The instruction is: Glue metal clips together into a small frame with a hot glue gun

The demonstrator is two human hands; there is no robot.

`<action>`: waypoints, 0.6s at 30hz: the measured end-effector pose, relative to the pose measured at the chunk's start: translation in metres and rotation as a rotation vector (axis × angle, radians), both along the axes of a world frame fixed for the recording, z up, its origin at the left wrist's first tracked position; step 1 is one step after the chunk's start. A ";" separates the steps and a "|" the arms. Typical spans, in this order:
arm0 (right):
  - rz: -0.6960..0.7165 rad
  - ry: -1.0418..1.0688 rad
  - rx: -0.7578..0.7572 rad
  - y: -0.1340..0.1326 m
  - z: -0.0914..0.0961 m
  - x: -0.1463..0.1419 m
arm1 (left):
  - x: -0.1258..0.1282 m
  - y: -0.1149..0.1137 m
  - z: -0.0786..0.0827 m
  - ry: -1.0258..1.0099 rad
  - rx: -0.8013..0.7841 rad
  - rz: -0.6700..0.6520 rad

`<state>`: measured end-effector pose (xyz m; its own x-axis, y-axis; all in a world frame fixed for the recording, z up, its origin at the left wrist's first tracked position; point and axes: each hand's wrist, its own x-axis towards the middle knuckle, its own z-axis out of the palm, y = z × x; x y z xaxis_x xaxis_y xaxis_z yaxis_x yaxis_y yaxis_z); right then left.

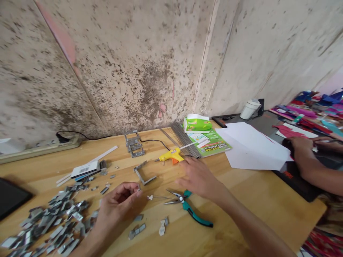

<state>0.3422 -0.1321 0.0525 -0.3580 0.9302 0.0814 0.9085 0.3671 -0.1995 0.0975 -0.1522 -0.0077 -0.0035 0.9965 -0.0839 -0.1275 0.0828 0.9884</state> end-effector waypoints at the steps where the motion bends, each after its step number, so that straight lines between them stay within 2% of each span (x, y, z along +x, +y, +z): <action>1: -0.071 0.008 0.051 0.010 0.002 -0.004 | 0.000 0.000 0.000 0.004 0.011 0.001; 4: -0.256 -0.080 0.123 0.042 -0.005 -0.018 | 0.000 0.000 -0.003 -0.005 0.022 0.003; 8: -0.418 -0.157 0.059 0.069 -0.029 -0.031 | -0.001 0.003 -0.007 0.007 0.039 0.010; 13: -0.458 -0.149 0.010 0.075 -0.048 -0.035 | -0.005 0.007 -0.010 0.035 0.061 0.025; 18: -0.539 -0.092 -0.007 0.075 -0.048 -0.033 | -0.008 0.011 -0.008 0.049 0.042 0.062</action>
<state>0.3091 -0.0571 0.0040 0.1642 0.9842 0.0658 0.9814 -0.1563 -0.1115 0.0896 -0.1411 -0.0157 -0.0687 0.9968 -0.0404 -0.0828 0.0347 0.9960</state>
